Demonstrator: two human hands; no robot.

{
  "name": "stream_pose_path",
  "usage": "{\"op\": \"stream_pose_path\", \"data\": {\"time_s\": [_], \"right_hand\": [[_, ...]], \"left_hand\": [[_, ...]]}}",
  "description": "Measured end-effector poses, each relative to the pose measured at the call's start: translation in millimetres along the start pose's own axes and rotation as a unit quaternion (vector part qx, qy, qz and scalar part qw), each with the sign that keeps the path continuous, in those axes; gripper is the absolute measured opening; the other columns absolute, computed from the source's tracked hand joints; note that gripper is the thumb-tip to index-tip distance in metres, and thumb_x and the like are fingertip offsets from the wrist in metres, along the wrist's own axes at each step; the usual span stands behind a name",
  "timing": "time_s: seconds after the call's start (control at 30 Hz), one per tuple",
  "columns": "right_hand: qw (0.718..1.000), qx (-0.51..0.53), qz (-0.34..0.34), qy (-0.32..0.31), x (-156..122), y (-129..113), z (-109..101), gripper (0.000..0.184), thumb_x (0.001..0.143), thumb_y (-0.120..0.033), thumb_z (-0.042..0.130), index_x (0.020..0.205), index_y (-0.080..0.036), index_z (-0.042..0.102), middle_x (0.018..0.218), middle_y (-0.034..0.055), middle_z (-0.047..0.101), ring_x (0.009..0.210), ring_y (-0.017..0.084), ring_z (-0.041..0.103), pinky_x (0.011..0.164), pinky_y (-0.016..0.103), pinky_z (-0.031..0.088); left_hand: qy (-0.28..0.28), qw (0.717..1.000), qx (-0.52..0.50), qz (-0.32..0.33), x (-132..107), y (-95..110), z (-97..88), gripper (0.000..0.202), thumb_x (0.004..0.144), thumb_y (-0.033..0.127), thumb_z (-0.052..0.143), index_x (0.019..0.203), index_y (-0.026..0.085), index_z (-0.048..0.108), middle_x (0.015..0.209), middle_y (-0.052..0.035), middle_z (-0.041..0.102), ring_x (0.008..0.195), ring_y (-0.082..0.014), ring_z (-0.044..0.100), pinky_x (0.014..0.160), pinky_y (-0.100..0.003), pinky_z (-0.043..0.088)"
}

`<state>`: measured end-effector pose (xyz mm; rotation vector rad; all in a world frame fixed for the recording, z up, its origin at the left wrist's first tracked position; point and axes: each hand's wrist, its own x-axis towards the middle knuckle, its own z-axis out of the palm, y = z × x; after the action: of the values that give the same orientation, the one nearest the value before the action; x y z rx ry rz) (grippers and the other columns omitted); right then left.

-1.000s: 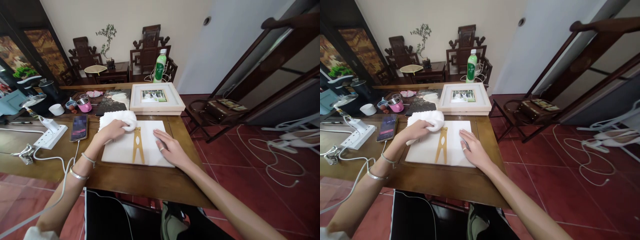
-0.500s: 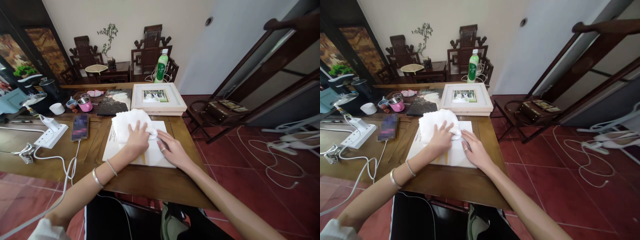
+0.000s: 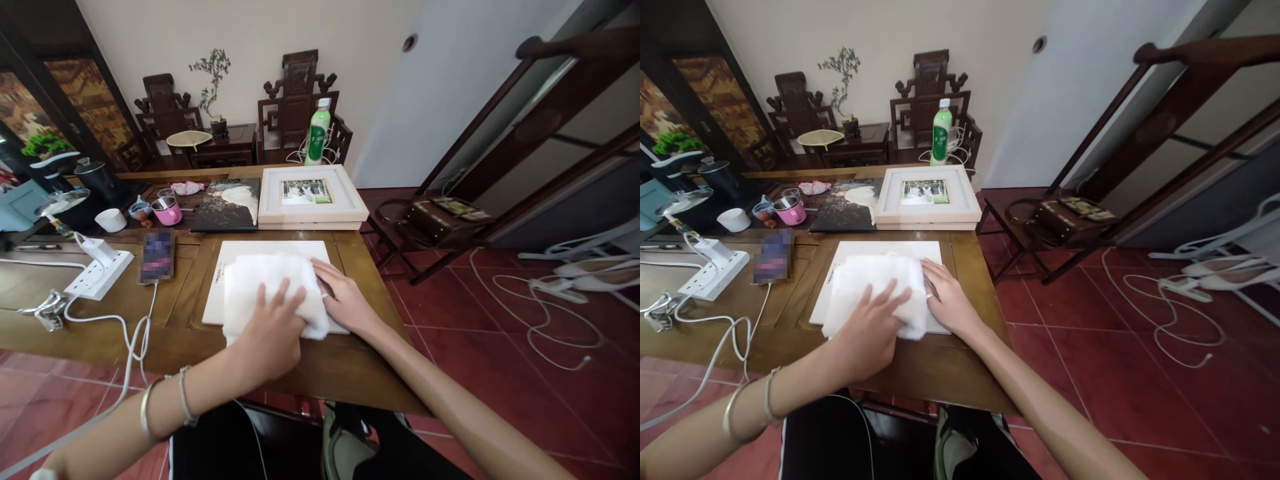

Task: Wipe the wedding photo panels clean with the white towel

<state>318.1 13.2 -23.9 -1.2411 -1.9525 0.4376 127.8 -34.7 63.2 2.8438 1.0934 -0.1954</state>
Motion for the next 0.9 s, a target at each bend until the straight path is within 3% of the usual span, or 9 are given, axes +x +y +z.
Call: {"op": "stream_pose_path", "data": {"time_s": [0.2,0.33,0.43,0.53,0.73,0.8,0.9], "right_hand": [[1.000,0.002,0.006,0.011,0,0,1,0.041,0.088,-0.023,0.045,0.127,-0.023,0.060,0.132,0.0088,0.061,0.129,0.028,0.050,0.110,0.053,0.037],[1.000,-0.005,0.013,0.016,0,-2,2,0.038,0.091,-0.026,0.045,0.124,-0.021,0.062,0.131,0.0106,0.061,0.129,0.028,0.051,0.110,0.053,0.037],[1.000,-0.001,0.013,0.016,0,-2,2,0.038,0.091,-0.026,0.045,0.125,-0.022,0.062,0.132,0.0105,0.061,0.129,0.028,0.050,0.110,0.053,0.037],[1.000,0.006,0.011,0.015,0,-1,2,0.039,0.090,-0.025,0.045,0.126,-0.023,0.060,0.132,0.0093,0.061,0.130,0.027,0.050,0.111,0.053,0.037],[1.000,0.005,0.013,0.015,0,-1,1,0.041,0.089,-0.024,0.045,0.127,-0.022,0.060,0.134,0.0093,0.060,0.130,0.027,0.050,0.112,0.052,0.036],[1.000,0.005,0.011,0.011,0,-2,1,0.042,0.088,-0.022,0.044,0.127,-0.021,0.060,0.134,0.0097,0.059,0.131,0.026,0.049,0.112,0.052,0.036],[1.000,0.005,0.010,0.007,0,-3,0,0.043,0.087,-0.020,0.045,0.127,-0.020,0.060,0.135,0.0096,0.059,0.131,0.027,0.049,0.112,0.052,0.036]], "left_hand": [[0.002,0.999,-0.022,-0.045,57,-50,-6.8,0.046,0.080,0.004,0.044,0.122,0.015,0.062,0.154,-0.0098,0.032,0.143,-0.0363,0.020,0.108,-0.067,0.023],[0.023,0.997,0.001,-0.067,73,-60,-4.5,0.047,0.084,0.008,0.043,0.129,0.016,0.057,0.156,-0.0103,0.026,0.144,-0.0360,0.017,0.109,-0.068,0.020],[0.012,0.997,-0.001,-0.080,65,-50,-5.8,0.046,0.082,0.004,0.043,0.122,0.016,0.062,0.154,-0.0105,0.030,0.143,-0.0350,0.020,0.109,-0.066,0.022],[0.005,0.998,0.010,-0.067,43,-29,-8.3,0.041,0.081,0.003,0.045,0.114,0.015,0.067,0.151,-0.0127,0.035,0.142,-0.0369,0.024,0.109,-0.065,0.025],[-0.065,0.998,0.009,-0.011,-10,16,-7.4,0.031,0.078,0.018,0.062,0.107,0.013,0.072,0.152,-0.0158,0.032,0.141,-0.0431,0.023,0.110,-0.061,0.028],[-0.070,0.998,0.006,0.002,-17,20,-6.8,0.030,0.078,0.019,0.062,0.105,0.014,0.073,0.153,-0.0150,0.031,0.141,-0.0423,0.024,0.111,-0.059,0.028],[-0.055,0.998,-0.003,0.007,-12,9,-7.1,0.030,0.080,0.013,0.054,0.104,0.014,0.072,0.153,-0.0117,0.032,0.142,-0.0381,0.023,0.112,-0.058,0.028]]}}
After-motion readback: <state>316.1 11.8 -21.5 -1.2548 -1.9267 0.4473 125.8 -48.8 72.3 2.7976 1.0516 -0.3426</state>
